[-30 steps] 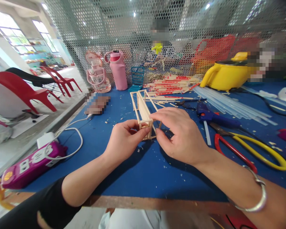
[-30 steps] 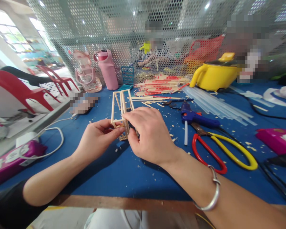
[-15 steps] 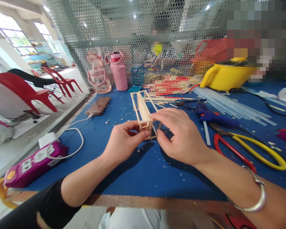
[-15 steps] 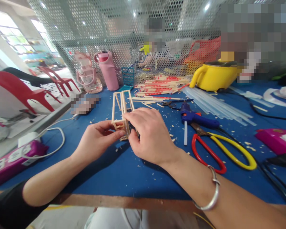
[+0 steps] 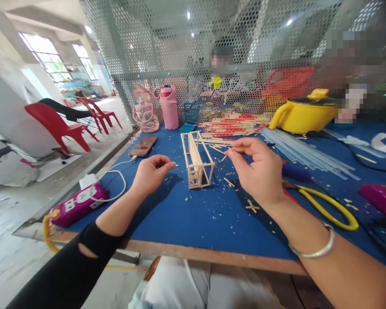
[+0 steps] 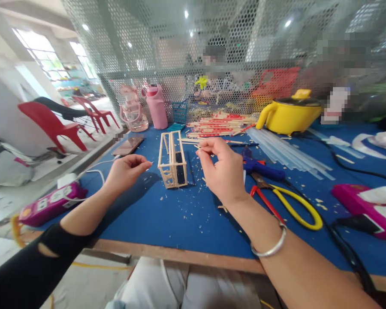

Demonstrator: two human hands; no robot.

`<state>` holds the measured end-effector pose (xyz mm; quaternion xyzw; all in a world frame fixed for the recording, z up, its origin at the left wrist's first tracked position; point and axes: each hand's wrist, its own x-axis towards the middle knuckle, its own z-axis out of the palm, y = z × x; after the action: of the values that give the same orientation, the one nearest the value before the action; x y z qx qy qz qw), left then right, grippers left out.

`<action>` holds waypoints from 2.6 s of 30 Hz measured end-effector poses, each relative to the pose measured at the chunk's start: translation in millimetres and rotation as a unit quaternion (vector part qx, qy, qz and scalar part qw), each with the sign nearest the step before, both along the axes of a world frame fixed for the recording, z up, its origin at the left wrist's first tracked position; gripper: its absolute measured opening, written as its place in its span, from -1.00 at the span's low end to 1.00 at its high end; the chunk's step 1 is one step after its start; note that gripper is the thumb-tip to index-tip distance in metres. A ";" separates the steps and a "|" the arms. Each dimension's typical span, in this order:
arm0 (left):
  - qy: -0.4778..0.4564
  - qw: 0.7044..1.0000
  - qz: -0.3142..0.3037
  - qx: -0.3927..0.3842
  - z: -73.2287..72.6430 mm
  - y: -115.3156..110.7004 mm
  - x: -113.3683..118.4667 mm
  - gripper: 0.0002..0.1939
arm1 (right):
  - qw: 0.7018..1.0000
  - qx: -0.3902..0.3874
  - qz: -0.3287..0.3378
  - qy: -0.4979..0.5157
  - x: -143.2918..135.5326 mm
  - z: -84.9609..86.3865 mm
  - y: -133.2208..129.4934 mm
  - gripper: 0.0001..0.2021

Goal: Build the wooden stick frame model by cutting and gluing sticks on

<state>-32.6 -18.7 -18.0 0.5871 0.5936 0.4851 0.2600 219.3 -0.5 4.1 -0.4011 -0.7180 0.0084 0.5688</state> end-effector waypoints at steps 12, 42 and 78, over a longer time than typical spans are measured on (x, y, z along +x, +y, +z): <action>0.008 0.994 -0.103 -0.028 -4.7 -40.4 17.6 -0.56 | 0.989 -0.043 -0.054 0.129 29.2 15.7 24.3 -0.76; 0.080 0.962 -0.258 -0.043 -20.3 16.3 32.3 -0.71 | 0.983 -0.159 0.081 0.049 26.4 -9.7 35.7 -0.89; 0.056 0.962 -0.260 -0.064 8.0 47.4 10.9 -0.64 | 0.931 -0.305 0.032 -0.197 21.9 -4.3 24.6 -0.83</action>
<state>-21.7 28.6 -9.9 0.7294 0.4638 0.3281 0.3810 241.2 24.2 -0.2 -0.5256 -0.7910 0.1663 0.2654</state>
